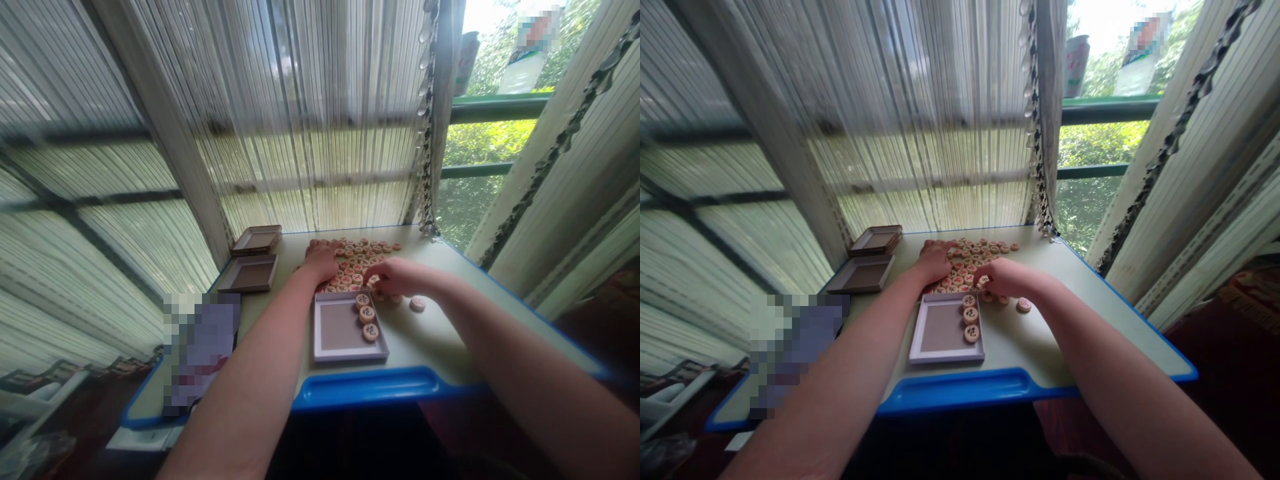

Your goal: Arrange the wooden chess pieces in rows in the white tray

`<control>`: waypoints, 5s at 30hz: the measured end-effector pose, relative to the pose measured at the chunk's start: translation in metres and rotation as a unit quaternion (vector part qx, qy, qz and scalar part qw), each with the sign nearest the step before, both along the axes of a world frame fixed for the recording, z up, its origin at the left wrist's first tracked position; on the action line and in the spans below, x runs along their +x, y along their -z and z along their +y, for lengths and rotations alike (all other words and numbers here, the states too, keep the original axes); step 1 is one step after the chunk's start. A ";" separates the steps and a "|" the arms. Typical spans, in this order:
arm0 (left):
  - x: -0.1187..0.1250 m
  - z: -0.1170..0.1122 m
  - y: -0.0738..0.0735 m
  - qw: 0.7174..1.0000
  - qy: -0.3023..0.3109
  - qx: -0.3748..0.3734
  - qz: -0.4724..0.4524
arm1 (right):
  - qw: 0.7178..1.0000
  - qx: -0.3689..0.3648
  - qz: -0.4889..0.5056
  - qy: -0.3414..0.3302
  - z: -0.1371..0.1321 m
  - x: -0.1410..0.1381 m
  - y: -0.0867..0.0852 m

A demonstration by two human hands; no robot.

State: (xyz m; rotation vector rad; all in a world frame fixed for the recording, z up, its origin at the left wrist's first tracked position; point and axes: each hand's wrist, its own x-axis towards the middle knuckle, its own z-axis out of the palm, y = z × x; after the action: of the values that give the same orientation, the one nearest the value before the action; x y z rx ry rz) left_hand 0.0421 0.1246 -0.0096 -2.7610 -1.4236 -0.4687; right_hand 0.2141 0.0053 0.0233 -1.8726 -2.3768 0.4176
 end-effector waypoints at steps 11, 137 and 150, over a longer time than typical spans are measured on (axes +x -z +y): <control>0.001 0.002 0.001 1.000 0.005 0.005 0.016 | 1.000 0.015 0.013 0.000 0.004 -0.003 0.002; -0.045 -0.170 0.009 0.964 0.097 -0.022 -0.246 | 0.926 0.214 0.304 0.059 -0.095 -0.041 0.052; -0.017 -0.142 -0.043 0.972 0.170 -0.017 -0.162 | 0.942 0.189 0.273 0.058 -0.069 -0.013 0.032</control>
State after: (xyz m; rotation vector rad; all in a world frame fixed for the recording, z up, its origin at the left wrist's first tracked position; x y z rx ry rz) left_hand 0.0251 -0.0177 0.0337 -3.0754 -0.9966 -0.9485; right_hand 0.2006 -0.0636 -0.0082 -1.4741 -1.8166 0.3740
